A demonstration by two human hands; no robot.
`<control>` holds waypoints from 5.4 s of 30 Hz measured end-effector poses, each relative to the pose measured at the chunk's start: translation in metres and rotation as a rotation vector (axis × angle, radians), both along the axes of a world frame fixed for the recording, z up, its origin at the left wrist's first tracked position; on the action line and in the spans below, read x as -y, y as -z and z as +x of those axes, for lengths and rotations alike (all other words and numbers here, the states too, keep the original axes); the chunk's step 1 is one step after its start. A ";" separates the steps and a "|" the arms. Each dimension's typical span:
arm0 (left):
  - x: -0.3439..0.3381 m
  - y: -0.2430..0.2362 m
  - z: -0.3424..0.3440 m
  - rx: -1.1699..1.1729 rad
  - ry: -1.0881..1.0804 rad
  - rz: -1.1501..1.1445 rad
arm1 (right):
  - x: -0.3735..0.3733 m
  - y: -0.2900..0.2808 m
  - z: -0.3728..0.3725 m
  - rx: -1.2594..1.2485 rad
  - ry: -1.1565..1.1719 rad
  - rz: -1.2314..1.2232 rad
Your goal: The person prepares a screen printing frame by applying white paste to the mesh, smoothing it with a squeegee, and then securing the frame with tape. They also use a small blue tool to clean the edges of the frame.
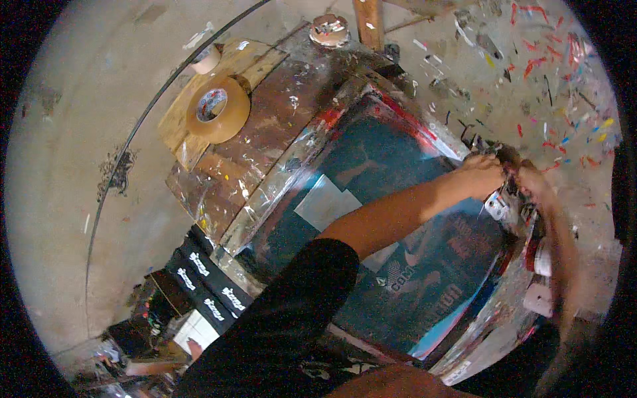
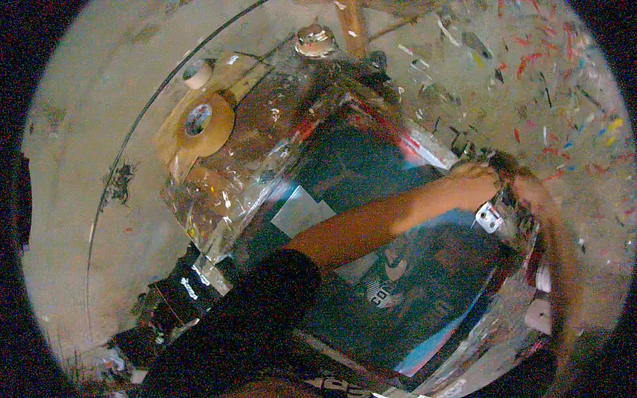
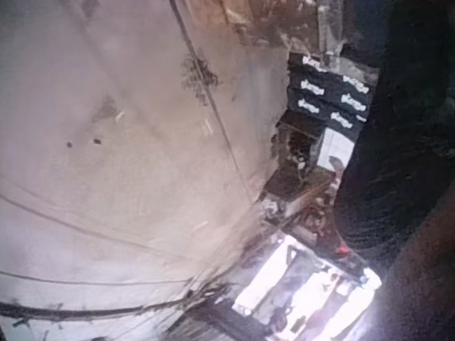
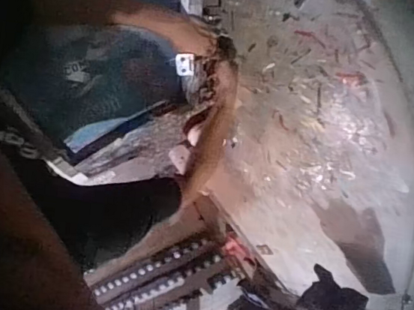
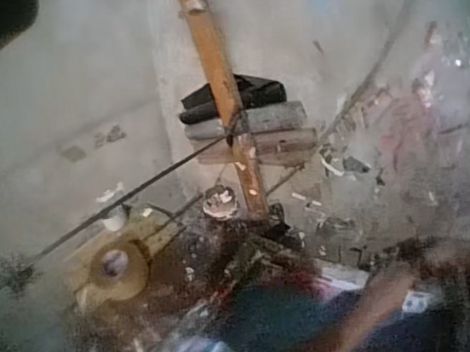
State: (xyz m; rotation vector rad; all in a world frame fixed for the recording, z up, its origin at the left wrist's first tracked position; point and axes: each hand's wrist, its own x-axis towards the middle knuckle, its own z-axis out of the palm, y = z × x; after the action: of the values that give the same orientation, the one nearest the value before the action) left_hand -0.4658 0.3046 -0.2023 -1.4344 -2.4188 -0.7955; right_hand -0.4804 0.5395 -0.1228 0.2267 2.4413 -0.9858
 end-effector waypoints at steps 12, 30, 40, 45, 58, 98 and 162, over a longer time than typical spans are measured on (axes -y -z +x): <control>0.024 -0.014 -0.011 0.026 0.049 -0.029 | 0.083 -0.053 0.011 0.033 -0.201 0.248; 0.023 -0.040 0.001 0.033 0.059 -0.166 | 0.103 -0.060 0.040 -0.684 0.082 0.485; 0.028 -0.052 0.001 0.202 0.038 -0.274 | 0.127 -0.001 0.041 -1.177 0.061 0.625; 0.035 -0.048 0.002 0.170 -0.007 -0.230 | 0.152 -0.057 0.049 -1.284 0.118 0.651; 0.032 -0.038 -0.011 0.062 0.168 -0.177 | 0.063 -0.017 0.042 -0.482 -0.075 0.304; 0.013 -0.012 -0.008 -0.007 0.210 -0.101 | 0.069 -0.017 -0.011 0.210 0.060 0.339; 0.423 -0.072 0.275 0.355 -1.080 -0.191 | 0.197 -0.005 0.524 -0.649 0.752 0.310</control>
State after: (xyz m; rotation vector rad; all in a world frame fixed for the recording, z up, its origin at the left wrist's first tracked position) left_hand -0.1910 -0.1179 -0.1303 0.1424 -2.9940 -0.5447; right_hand 0.0432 0.3421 -0.1182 1.1553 3.1862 -1.0742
